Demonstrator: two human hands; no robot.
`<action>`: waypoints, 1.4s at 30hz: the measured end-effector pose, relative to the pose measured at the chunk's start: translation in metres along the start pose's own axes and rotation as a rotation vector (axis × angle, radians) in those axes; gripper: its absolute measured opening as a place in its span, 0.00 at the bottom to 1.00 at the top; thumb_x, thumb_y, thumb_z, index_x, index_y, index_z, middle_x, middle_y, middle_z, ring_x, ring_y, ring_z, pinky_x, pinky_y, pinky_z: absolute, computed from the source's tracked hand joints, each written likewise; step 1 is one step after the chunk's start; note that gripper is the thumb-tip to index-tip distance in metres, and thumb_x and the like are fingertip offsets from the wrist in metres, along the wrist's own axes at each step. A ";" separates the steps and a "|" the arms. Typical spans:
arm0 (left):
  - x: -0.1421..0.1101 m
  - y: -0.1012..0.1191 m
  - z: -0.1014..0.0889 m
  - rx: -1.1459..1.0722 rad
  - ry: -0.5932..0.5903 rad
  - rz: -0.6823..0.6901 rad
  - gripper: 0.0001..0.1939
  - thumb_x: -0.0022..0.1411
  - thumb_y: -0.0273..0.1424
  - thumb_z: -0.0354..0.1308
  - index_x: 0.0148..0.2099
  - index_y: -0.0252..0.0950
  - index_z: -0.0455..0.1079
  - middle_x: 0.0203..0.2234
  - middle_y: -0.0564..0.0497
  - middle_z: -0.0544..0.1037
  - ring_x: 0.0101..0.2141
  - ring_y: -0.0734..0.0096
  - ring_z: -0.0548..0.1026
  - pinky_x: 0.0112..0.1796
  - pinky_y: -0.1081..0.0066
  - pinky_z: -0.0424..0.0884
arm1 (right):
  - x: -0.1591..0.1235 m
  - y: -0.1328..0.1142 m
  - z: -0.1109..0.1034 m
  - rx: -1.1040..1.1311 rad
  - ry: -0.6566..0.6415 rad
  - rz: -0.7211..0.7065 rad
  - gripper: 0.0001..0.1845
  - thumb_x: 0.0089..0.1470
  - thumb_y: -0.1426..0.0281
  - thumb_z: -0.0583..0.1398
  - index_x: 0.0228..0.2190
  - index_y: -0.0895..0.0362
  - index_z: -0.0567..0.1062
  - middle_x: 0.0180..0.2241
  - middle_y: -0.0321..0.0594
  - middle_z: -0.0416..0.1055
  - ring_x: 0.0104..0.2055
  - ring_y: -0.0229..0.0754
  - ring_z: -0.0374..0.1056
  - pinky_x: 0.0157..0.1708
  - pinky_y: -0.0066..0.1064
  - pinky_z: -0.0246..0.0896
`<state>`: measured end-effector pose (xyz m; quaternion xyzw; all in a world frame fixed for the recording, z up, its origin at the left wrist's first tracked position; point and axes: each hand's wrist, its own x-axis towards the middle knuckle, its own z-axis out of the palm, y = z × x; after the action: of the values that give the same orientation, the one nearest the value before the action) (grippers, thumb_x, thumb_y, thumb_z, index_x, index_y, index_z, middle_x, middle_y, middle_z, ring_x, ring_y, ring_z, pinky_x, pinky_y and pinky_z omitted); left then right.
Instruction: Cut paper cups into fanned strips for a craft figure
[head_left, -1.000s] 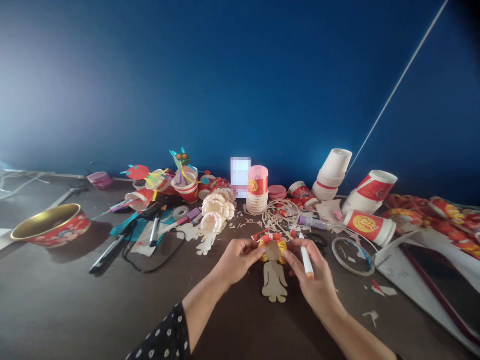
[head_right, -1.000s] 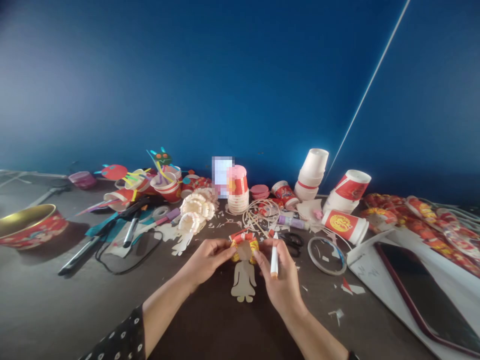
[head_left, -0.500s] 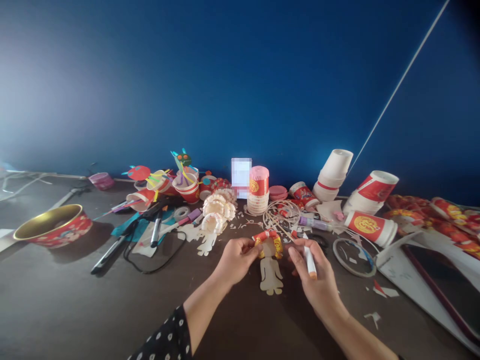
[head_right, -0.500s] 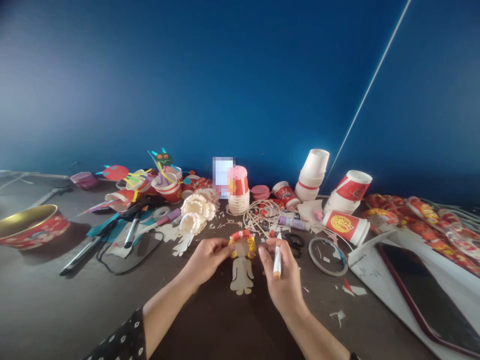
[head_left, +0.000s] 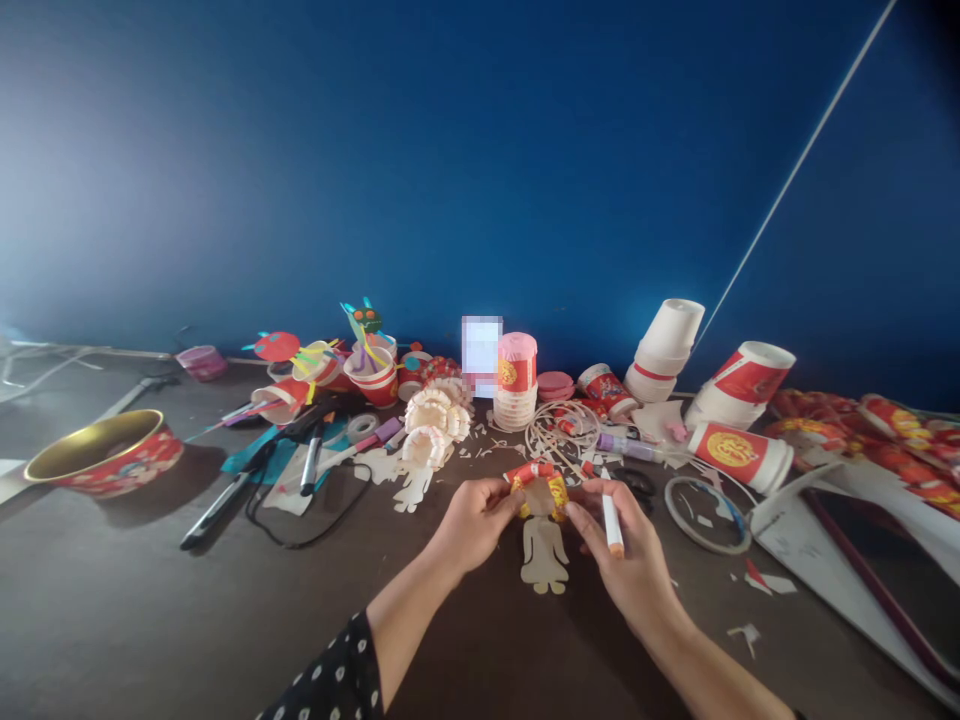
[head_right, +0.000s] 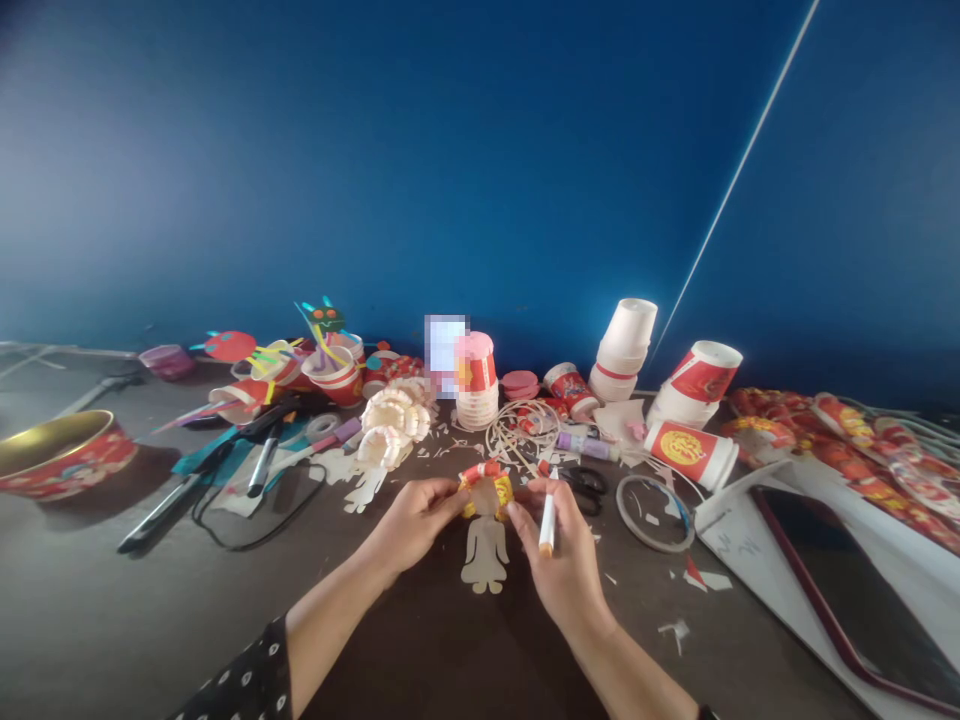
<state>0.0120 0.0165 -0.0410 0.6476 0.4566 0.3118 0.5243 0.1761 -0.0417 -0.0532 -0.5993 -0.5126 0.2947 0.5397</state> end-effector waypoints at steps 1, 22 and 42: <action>-0.001 0.001 0.000 -0.006 -0.010 -0.003 0.20 0.53 0.43 0.51 0.30 0.28 0.69 0.20 0.51 0.69 0.23 0.76 0.62 0.25 0.75 0.58 | 0.000 0.000 0.000 0.000 -0.007 0.003 0.15 0.46 0.60 0.60 0.34 0.54 0.65 0.32 0.40 0.72 0.33 0.46 0.70 0.26 0.32 0.66; -0.002 0.004 -0.001 -0.056 -0.044 0.012 0.21 0.52 0.45 0.52 0.27 0.30 0.68 0.19 0.53 0.68 0.22 0.78 0.61 0.25 0.75 0.58 | 0.000 0.004 -0.001 -0.028 -0.019 -0.006 0.14 0.47 0.61 0.59 0.35 0.54 0.65 0.31 0.41 0.71 0.33 0.46 0.70 0.25 0.32 0.66; 0.004 -0.005 -0.005 -0.020 0.135 -0.011 0.22 0.51 0.47 0.51 0.29 0.30 0.69 0.15 0.57 0.61 0.17 0.80 0.55 0.20 0.76 0.51 | 0.001 0.006 -0.001 -0.035 0.016 0.005 0.15 0.47 0.60 0.58 0.36 0.53 0.64 0.32 0.41 0.70 0.31 0.45 0.68 0.23 0.32 0.66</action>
<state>0.0075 0.0225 -0.0450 0.6174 0.4910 0.3565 0.5007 0.1786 -0.0408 -0.0583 -0.6123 -0.5117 0.2824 0.5324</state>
